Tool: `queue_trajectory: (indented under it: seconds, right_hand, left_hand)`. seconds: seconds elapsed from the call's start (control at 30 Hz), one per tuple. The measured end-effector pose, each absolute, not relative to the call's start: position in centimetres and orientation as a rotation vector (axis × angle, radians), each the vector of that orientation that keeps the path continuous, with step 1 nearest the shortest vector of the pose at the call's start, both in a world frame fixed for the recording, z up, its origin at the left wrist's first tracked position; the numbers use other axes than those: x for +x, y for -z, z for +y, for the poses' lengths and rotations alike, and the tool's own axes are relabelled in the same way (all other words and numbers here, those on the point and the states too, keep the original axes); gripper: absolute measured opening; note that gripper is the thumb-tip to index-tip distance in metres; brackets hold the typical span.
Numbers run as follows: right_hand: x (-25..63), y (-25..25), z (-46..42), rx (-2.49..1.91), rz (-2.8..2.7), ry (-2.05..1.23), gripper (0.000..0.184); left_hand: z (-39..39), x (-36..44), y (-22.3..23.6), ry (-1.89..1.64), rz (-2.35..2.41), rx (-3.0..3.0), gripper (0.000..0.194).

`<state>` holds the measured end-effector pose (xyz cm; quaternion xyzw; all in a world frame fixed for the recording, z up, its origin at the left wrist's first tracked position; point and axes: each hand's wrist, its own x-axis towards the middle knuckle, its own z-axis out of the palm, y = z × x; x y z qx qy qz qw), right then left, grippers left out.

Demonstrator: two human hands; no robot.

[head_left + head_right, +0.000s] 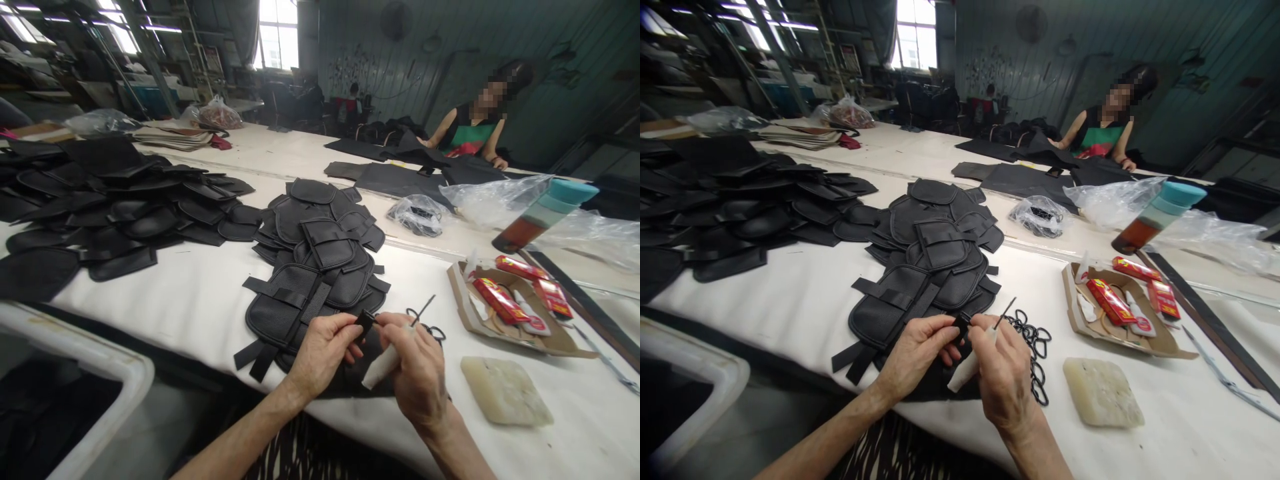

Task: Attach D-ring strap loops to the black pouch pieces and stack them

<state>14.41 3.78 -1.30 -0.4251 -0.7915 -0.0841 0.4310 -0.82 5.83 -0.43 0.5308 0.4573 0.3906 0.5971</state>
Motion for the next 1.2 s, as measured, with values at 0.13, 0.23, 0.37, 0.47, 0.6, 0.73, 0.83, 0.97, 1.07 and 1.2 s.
queue_trajectory:
  seconds: [0.13, 0.23, 0.37, 0.47, 0.6, 0.73, 0.83, 0.97, 1.07, 1.2]
  right_hand:
    - [14.1, 0.7, 3.7, -0.953, -2.071, 0.261, 0.021]
    - [13.9, 0.6, 3.6, -0.906, -2.103, 0.265, 0.02]
    - [13.5, 1.1, 3.3, -0.963, -2.071, 0.164, 0.017]
    - [13.1, 1.5, 2.9, -0.997, -2.045, 0.046, 0.016]
    - [12.9, 2.2, 2.3, -1.107, -1.864, -0.222, 0.016]
    - [12.7, 2.1, 2.2, -1.329, -1.457, -0.519, 0.016]
    - [12.3, 1.4, 2.2, -1.37, -1.321, -0.776, 0.017]
    - [11.9, 0.8, 2.0, -1.336, -1.23, -0.894, 0.011]
    - [12.0, 0.7, 2.0, -1.38, -1.205, -0.87, 0.011]
    - [12.7, 0.3, 2.2, -1.4, -1.186, -0.786, 0.014]
  left_hand:
    - [5.9, -0.8, 0.1, -0.891, 1.044, 1.22, 0.02]
    - [5.8, -0.8, 0.2, -0.911, 1.02, 1.188, 0.019]
    - [5.8, -0.8, 0.6, -0.957, 0.964, 1.055, 0.021]
    - [5.7, -0.9, 0.7, -0.969, 0.931, 1.043, 0.029]
    - [5.5, -0.9, 0.9, -0.952, 0.943, 1.028, 0.021]
    - [5.1, -0.8, 1.0, -0.934, 0.972, 1.096, 0.013]
    - [4.8, -0.8, 1.1, -0.958, 0.989, 1.173, 0.011]
    - [4.4, -0.8, 1.2, -0.956, 1.052, 1.271, 0.006]
    - [4.0, -0.9, 1.0, -0.923, 1.087, 1.318, 0.009]
    - [2.9, -1.4, 0.1, -1.007, 1.25, 1.344, 0.016]
